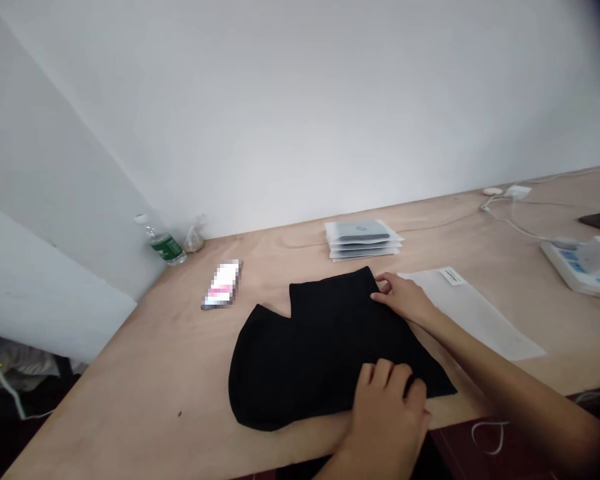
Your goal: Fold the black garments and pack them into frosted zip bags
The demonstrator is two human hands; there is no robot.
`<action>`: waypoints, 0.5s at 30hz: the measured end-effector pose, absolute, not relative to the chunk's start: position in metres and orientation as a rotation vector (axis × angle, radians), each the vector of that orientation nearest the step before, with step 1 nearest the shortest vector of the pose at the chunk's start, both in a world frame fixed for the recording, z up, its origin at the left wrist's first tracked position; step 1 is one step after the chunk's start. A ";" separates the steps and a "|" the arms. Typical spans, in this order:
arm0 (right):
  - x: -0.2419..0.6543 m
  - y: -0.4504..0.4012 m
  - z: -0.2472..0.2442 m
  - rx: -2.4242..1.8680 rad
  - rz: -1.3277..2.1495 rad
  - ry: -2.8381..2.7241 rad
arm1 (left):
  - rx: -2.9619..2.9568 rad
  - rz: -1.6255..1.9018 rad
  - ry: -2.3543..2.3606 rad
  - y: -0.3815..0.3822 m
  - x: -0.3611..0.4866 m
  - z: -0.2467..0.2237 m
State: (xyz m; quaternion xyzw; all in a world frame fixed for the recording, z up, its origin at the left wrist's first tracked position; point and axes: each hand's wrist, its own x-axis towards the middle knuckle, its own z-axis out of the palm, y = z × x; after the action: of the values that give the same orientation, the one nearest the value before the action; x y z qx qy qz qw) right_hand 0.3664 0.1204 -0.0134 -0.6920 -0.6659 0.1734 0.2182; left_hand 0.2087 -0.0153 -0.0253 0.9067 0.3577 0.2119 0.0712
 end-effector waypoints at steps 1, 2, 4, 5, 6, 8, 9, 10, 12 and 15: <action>0.364 0.124 -0.016 -1.917 0.472 -1.858 | 2.741 0.631 1.114 -0.015 0.219 -0.031; 0.362 0.127 -0.018 -1.917 0.463 -1.871 | 2.761 0.620 1.153 -0.014 0.228 -0.037; 0.360 0.132 -0.021 -1.915 0.442 -1.893 | 2.795 0.603 1.181 -0.012 0.240 -0.047; 0.360 0.133 -0.023 -1.915 0.426 -1.901 | 2.798 0.603 1.179 -0.011 0.244 -0.050; 0.360 0.135 -0.024 -1.913 0.409 -1.909 | 2.787 0.607 1.173 -0.011 0.247 -0.051; 0.360 0.137 -0.025 -1.904 0.369 -1.932 | 2.727 0.627 1.157 -0.011 0.249 -0.049; 0.360 0.137 -0.025 -1.899 0.347 -1.946 | 2.683 0.641 1.142 -0.010 0.247 -0.045; 0.360 0.136 -0.024 -1.895 0.321 -1.959 | 2.636 0.661 1.116 -0.010 0.242 -0.039; 0.358 0.132 -0.019 -1.897 0.243 -1.970 | 2.543 0.722 1.082 -0.006 0.225 -0.023; 0.350 0.116 -0.011 -1.885 0.085 -1.966 | 2.461 0.831 1.285 0.006 0.180 -0.002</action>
State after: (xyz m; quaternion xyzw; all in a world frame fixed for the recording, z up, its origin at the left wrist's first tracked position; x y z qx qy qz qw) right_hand 0.3499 0.1165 -0.0112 -0.6770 -0.7057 0.0307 0.2068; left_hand 0.1802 0.0062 -0.0016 0.8430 0.4401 0.2845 0.1214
